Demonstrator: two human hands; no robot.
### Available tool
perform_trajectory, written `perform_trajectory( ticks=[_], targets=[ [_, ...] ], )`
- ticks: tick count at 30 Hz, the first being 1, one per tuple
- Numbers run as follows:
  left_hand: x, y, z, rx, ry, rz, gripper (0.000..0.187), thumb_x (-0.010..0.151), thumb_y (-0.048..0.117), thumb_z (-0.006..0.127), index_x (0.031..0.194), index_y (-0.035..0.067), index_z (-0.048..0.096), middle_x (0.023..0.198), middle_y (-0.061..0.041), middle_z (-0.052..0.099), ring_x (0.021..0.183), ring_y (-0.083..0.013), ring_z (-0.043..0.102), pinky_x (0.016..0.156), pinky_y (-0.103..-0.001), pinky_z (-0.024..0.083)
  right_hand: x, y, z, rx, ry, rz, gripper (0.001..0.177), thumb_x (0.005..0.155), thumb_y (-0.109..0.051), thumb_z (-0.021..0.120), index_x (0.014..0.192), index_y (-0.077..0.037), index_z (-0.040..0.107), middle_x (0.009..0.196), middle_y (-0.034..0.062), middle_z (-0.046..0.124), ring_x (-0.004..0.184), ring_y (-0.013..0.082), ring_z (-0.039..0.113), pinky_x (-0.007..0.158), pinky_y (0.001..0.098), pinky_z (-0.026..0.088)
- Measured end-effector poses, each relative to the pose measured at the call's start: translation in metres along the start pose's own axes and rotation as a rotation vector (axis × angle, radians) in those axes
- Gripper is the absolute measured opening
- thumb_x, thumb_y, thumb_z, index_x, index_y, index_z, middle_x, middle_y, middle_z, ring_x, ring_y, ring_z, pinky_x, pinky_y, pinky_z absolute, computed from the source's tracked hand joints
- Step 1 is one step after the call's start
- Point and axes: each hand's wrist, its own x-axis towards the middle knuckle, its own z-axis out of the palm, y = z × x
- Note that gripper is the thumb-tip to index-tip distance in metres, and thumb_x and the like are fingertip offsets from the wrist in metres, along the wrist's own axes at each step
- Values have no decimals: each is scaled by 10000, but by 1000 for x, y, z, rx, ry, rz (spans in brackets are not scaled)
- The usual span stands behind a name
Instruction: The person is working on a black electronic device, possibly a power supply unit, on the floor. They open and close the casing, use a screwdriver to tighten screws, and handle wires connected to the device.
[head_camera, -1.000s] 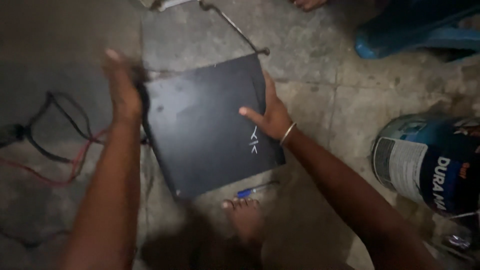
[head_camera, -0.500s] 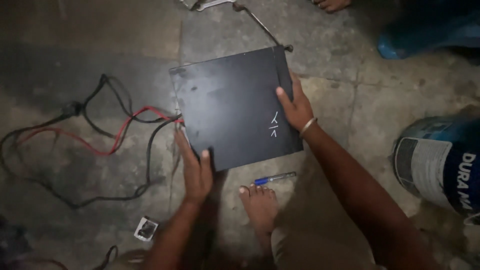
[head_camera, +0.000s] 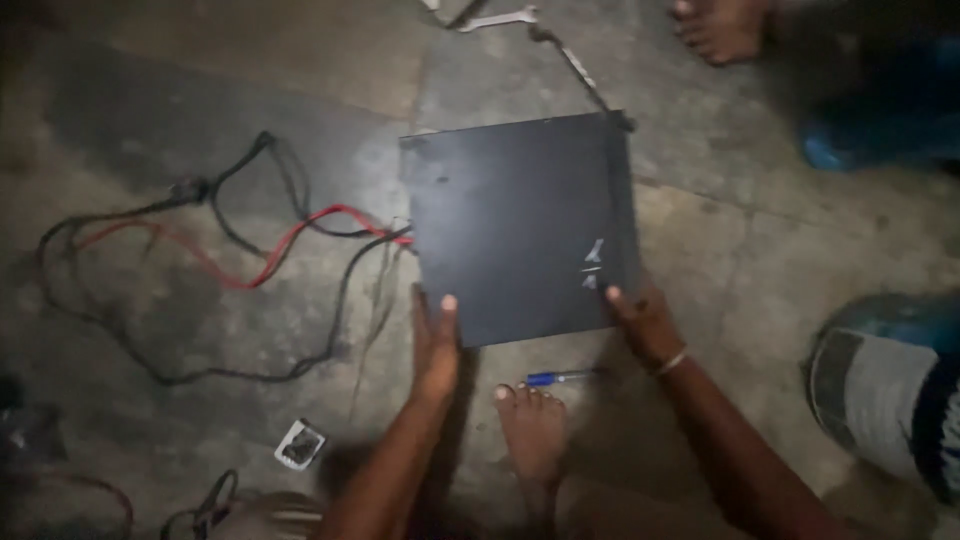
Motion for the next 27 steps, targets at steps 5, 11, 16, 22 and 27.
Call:
perform_trajectory(
  ticks=[5, 11, 16, 22, 27],
  targets=[
    [-4, 6, 38, -75, 24, 153, 942, 943, 624, 542, 1594, -1, 270, 1575, -224, 433, 1445, -331, 431, 1197, -404, 318, 64, 16, -58, -294, -16, -149, 670, 961, -449, 665, 1456, -19, 525, 1306, 112, 656, 1184, 241, 603, 1034, 383, 449],
    [14, -22, 58, -70, 88, 104, 1003, 911, 621, 581, 1608, 3, 209, 1625, -242, 313, 1493, -365, 331, 1206, -435, 268, 72, -5, -72, -328, 80, -27, 641, 1028, -442, 674, 1427, 42, 544, 1309, 159, 629, 1117, 251, 574, 992, 408, 459],
    [1, -42, 57, 11, 113, 152, 1030, 947, 619, 606, 1616, -58, 212, 1663, -328, 238, 1541, -463, 237, 1242, -491, 193, 45, -72, -38, -679, 85, -444, 753, 1029, -381, 683, 1614, 20, 431, 1491, 236, 565, 1353, 350, 556, 1106, 451, 440],
    [-35, -39, 61, -153, 67, -97, 1202, 894, 709, 570, 1572, -149, 71, 1635, -382, 154, 1536, -474, 213, 1239, -430, 220, 69, -156, 31, -1300, 16, -882, 820, 1030, -341, 726, 1674, 39, 390, 1664, 335, 356, 1591, 457, 380, 1276, 503, 365],
    [-28, -47, 62, -140, -21, -72, 1241, 909, 751, 526, 1568, -166, 12, 1644, -405, 70, 1542, -493, 152, 1242, -423, 197, 140, -228, 109, -1203, -121, -991, 775, 1177, -386, 597, 1709, 34, 221, 1773, 291, 138, 1659, 455, 117, 1356, 561, 139]
  ],
)
